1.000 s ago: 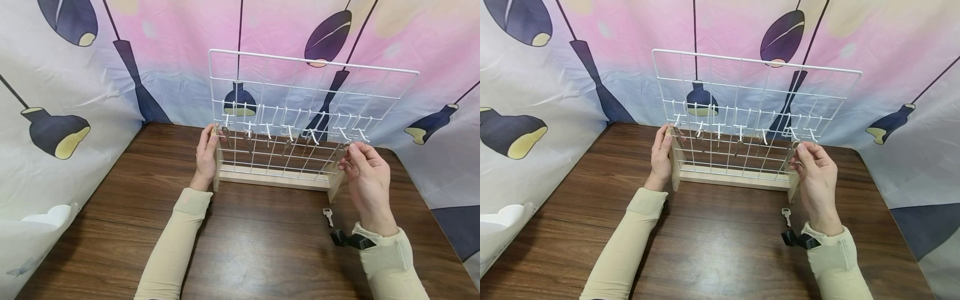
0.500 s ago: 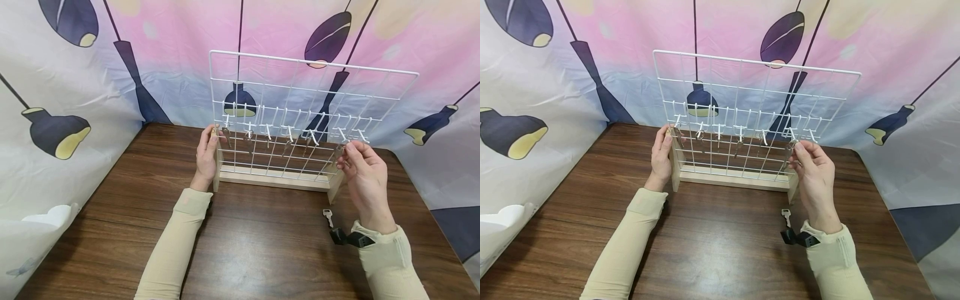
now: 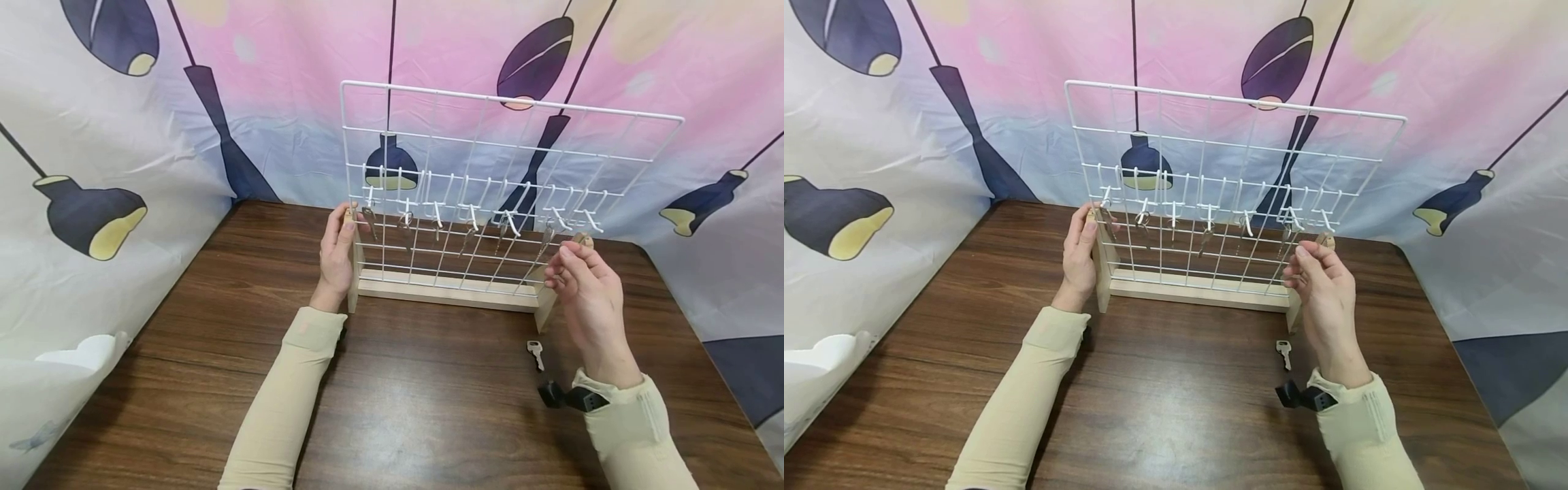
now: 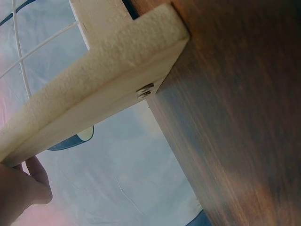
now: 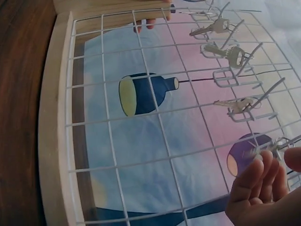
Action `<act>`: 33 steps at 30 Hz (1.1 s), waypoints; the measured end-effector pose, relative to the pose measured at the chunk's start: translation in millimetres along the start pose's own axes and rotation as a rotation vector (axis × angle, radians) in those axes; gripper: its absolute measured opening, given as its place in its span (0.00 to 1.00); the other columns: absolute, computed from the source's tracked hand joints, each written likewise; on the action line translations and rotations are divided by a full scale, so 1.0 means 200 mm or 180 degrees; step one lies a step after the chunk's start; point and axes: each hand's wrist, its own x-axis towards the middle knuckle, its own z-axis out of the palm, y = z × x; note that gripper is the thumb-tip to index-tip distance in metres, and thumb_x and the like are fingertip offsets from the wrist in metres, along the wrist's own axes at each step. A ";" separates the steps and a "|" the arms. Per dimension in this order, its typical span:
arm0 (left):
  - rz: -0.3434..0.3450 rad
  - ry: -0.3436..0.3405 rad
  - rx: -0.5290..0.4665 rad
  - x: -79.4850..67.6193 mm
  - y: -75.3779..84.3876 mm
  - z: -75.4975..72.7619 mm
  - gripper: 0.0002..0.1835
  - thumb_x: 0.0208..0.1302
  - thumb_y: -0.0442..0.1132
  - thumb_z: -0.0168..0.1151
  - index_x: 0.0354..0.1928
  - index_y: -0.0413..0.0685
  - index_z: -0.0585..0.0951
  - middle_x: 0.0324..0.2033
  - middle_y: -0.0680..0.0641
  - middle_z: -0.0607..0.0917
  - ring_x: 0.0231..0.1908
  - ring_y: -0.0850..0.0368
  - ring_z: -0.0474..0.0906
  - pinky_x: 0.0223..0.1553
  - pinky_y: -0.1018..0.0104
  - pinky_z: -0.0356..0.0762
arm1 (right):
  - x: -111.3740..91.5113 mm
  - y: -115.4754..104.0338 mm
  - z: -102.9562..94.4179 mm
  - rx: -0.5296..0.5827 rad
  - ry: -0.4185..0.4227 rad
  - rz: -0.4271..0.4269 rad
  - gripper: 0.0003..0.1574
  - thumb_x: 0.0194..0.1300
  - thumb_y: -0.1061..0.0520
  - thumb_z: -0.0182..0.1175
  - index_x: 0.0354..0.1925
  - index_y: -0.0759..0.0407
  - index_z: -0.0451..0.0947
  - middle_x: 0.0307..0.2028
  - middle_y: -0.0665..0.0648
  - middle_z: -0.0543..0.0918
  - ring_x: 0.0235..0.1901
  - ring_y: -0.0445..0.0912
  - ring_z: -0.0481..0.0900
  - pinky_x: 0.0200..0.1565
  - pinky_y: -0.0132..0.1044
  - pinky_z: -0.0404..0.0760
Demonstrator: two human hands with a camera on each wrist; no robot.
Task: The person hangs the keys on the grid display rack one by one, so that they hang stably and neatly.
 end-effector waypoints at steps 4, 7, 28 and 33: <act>-0.0006 0.0010 0.0005 0.00 0.00 0.00 0.22 0.75 0.38 0.40 0.61 0.27 0.65 0.43 0.51 0.76 0.43 0.40 0.74 0.53 0.59 0.70 | -0.01 0.01 -0.03 -0.0282 -0.0169 0.0063 0.03 0.70 0.65 0.56 0.40 0.63 0.77 0.29 0.55 0.80 0.28 0.44 0.78 0.32 0.30 0.78; -0.0018 0.0019 -0.0002 0.00 0.00 0.00 0.22 0.75 0.37 0.40 0.62 0.26 0.64 0.43 0.51 0.76 0.43 0.27 0.69 0.53 0.59 0.70 | -0.02 0.02 -0.06 -0.0665 -0.0361 0.0160 0.05 0.70 0.65 0.56 0.42 0.62 0.78 0.30 0.54 0.81 0.29 0.43 0.79 0.32 0.29 0.80; -0.0007 -0.0002 0.0041 0.00 0.00 0.00 0.21 0.76 0.38 0.40 0.61 0.28 0.65 0.42 0.51 0.76 0.43 0.53 0.76 0.54 0.59 0.70 | -0.12 0.16 -0.29 -0.5540 -0.1540 0.0581 0.12 0.62 0.50 0.67 0.38 0.55 0.78 0.30 0.48 0.82 0.28 0.43 0.77 0.26 0.46 0.74; 0.0010 0.0007 0.0036 0.00 0.00 0.00 0.22 0.76 0.39 0.40 0.61 0.27 0.65 0.42 0.51 0.76 0.43 0.53 0.76 0.54 0.59 0.70 | -0.13 0.17 -0.30 -0.5592 -0.1661 0.0605 0.11 0.61 0.52 0.68 0.38 0.56 0.79 0.27 0.47 0.80 0.25 0.41 0.75 0.25 0.44 0.73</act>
